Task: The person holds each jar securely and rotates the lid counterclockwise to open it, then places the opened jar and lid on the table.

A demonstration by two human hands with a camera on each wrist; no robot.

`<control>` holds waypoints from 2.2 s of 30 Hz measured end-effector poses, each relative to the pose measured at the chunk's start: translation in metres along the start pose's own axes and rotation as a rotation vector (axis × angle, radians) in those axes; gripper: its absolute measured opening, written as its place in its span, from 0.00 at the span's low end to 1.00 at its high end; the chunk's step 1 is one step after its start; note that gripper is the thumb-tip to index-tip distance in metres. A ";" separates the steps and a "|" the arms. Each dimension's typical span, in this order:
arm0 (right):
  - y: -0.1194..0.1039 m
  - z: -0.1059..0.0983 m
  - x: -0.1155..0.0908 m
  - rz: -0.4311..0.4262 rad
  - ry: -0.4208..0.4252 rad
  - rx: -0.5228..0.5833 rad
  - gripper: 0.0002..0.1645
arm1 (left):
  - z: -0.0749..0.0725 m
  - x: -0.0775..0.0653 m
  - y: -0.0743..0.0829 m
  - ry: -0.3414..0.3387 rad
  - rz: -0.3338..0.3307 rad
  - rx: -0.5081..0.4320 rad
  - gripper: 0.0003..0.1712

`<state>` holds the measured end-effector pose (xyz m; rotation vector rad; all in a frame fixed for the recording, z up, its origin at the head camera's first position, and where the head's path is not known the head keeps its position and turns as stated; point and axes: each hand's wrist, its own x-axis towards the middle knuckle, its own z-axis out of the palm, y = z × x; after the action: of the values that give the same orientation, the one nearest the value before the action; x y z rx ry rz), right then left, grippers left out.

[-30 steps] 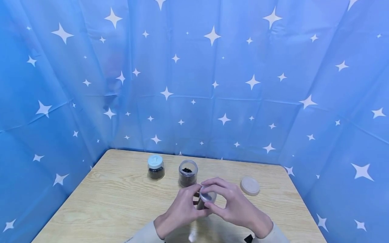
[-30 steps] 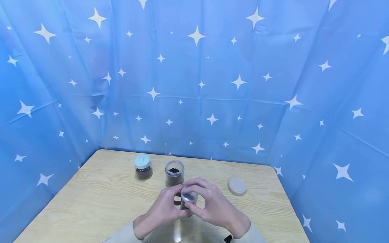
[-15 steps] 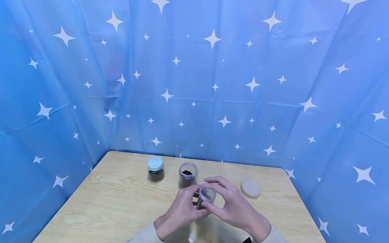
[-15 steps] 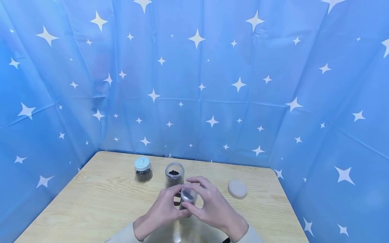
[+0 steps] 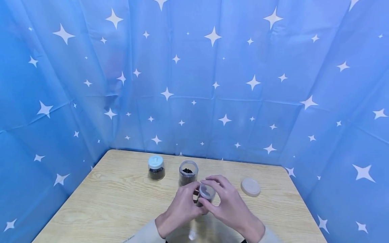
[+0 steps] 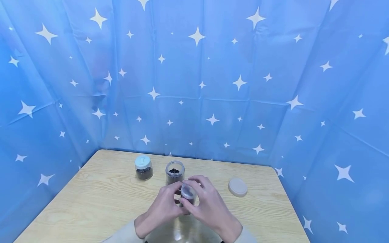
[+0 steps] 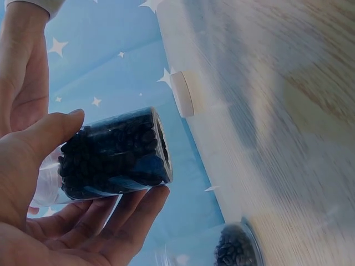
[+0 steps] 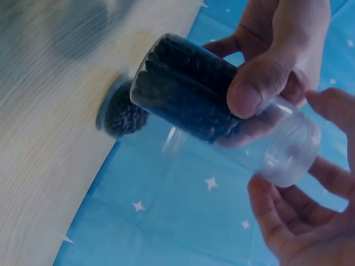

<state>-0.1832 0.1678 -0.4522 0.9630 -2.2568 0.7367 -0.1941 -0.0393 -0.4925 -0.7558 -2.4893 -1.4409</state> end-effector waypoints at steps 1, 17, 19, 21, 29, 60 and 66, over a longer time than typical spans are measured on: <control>0.000 0.001 0.000 0.005 0.002 -0.003 0.33 | 0.000 0.000 0.000 0.000 0.003 -0.002 0.29; -0.001 0.001 -0.003 0.005 0.018 -0.010 0.29 | 0.002 0.000 0.000 -0.010 0.008 0.021 0.30; -0.001 0.001 -0.003 0.002 0.022 -0.011 0.29 | 0.002 0.000 0.000 -0.013 0.009 0.020 0.31; 0.000 0.001 -0.004 -0.001 0.026 -0.009 0.29 | 0.003 0.000 0.000 -0.016 0.012 0.018 0.31; 0.000 -0.002 -0.004 -0.013 0.019 0.009 0.28 | 0.004 0.000 0.000 -0.019 0.033 0.021 0.30; 0.016 -0.012 0.003 -0.187 -0.150 0.204 0.29 | 0.003 -0.003 -0.007 -0.054 0.080 0.032 0.29; 0.017 -0.011 0.002 -0.197 -0.152 0.213 0.31 | 0.002 -0.005 -0.008 -0.043 0.089 0.070 0.30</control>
<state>-0.1939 0.1840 -0.4477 1.3630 -2.2004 0.8521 -0.1934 -0.0423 -0.5014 -0.8810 -2.4892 -1.3148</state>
